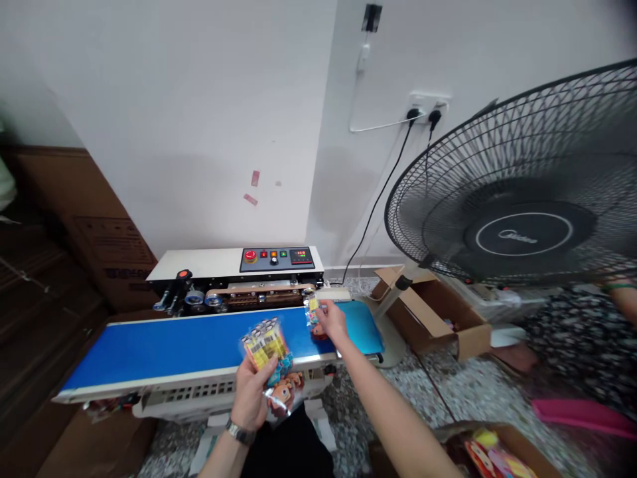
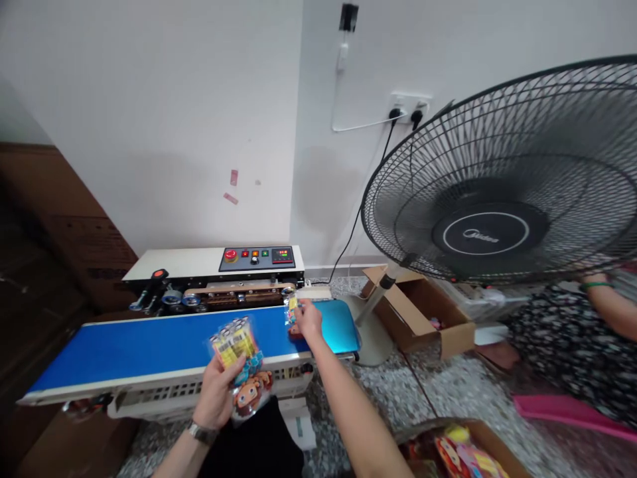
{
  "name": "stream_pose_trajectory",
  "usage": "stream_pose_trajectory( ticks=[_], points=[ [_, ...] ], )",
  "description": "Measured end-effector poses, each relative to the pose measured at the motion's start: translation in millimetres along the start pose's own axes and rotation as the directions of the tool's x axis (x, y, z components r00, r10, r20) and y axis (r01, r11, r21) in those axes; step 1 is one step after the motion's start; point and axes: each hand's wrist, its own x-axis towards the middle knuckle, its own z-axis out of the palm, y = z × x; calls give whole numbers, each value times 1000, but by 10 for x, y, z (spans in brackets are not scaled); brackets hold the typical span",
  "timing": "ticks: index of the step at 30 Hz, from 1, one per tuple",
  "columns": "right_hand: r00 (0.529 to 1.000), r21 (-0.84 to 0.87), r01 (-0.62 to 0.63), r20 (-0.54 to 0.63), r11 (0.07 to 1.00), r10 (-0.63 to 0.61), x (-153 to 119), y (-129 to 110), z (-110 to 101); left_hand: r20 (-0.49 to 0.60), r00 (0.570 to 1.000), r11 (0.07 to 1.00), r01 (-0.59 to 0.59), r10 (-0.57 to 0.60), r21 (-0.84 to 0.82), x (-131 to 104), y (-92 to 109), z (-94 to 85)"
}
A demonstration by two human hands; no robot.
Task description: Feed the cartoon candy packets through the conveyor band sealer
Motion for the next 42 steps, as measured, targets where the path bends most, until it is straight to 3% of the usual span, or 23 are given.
stream_pose_trajectory(
  ticks=[3,6,8,9,12,16,23,29,31,34,38,42],
  points=[
    [989,150,128,58,980,-138,-201,-160,25,26,999,1000,-31,31,3,11,14,26],
    [915,481,182,238,858,-327,-513,-313,-20,45,998,999,-48,48,7,21,18,40],
    [866,573,168,304,802,-398,-709,-411,-63,53,997,998,-55,55,-2,18,14,57],
    [863,575,183,295,798,-411,-786,-455,-83,58,997,998,-56,57,-8,13,10,70],
    [894,531,251,192,809,-404,-904,-538,-130,83,995,999,-50,52,-16,-4,3,111],
    [946,554,217,84,804,-313,-849,-521,-168,84,995,999,-48,50,-24,-15,-2,139],
    [945,637,135,147,759,-292,-850,-465,-90,84,995,998,-58,56,22,-12,-94,158],
    [987,754,19,92,657,-134,-855,-467,-47,45,996,996,-81,79,46,24,-113,84],
    [997,740,40,14,671,-74,-740,-387,-83,24,997,996,-77,76,51,34,-108,41],
    [996,622,58,-86,781,-6,-474,-148,-168,1,997,996,-72,72,56,37,-96,-13],
    [987,236,-22,-151,972,59,-114,205,-259,15,999,997,-52,51,54,24,-72,-42],
    [982,103,-59,-175,993,77,106,289,-198,22,999,997,-43,42,60,6,-53,-20]
  ],
)
